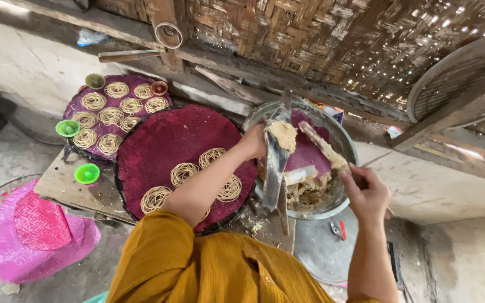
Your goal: The person sits at a low table and uses a large hand-held metal extruder press to squeeze dough into thin noodle strands, forming round noodle nests on round trays. They load dough from a basin into the press, press the handle to extrude strands, cut the strands, and place finished nests onto trays, occasionally repositioning trays and moving a basket.
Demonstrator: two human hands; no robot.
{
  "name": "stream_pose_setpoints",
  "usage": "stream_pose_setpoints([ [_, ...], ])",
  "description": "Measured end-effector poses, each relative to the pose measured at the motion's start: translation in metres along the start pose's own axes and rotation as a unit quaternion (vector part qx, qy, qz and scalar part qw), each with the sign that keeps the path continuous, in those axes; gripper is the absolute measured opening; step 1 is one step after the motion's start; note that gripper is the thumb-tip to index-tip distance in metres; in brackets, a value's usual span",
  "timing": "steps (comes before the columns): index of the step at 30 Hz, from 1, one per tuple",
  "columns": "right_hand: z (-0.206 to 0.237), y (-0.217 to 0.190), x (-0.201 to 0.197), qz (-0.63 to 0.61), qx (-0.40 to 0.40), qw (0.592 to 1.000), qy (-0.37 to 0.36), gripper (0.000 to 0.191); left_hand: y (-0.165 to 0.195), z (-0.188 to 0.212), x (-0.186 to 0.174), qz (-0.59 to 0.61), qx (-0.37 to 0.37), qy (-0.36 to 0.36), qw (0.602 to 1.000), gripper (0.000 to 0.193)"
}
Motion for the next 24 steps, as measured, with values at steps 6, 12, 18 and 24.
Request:
stream_pose_setpoints([
  [6,0.029,-0.041,0.027,0.142,-0.224,0.964,0.018,0.018,-0.01,-0.005,0.016,-0.013,-0.074,-0.014,0.997,0.04],
  [12,0.013,-0.01,0.022,-0.063,0.046,0.997,-0.025,0.024,-0.008,-0.002,0.008,-0.022,-0.059,-0.002,0.998,0.041],
  [18,0.028,-0.03,0.033,0.098,-0.198,0.974,0.041,0.021,0.004,0.002,0.02,-0.044,-0.07,-0.071,0.994,0.037],
  [24,0.032,0.012,0.016,-0.057,0.022,0.993,-0.1,0.022,-0.006,-0.006,0.002,0.055,-0.082,-0.032,0.995,0.044],
])
Point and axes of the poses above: each hand's wrist, its own z-axis away from the middle knuckle, its own x-axis out of the palm, y = z × x, the point moved 6 cm from there along -z, towards the middle knuckle, and after that the axes turned 9 degrees about y, right-handed, at the moved point
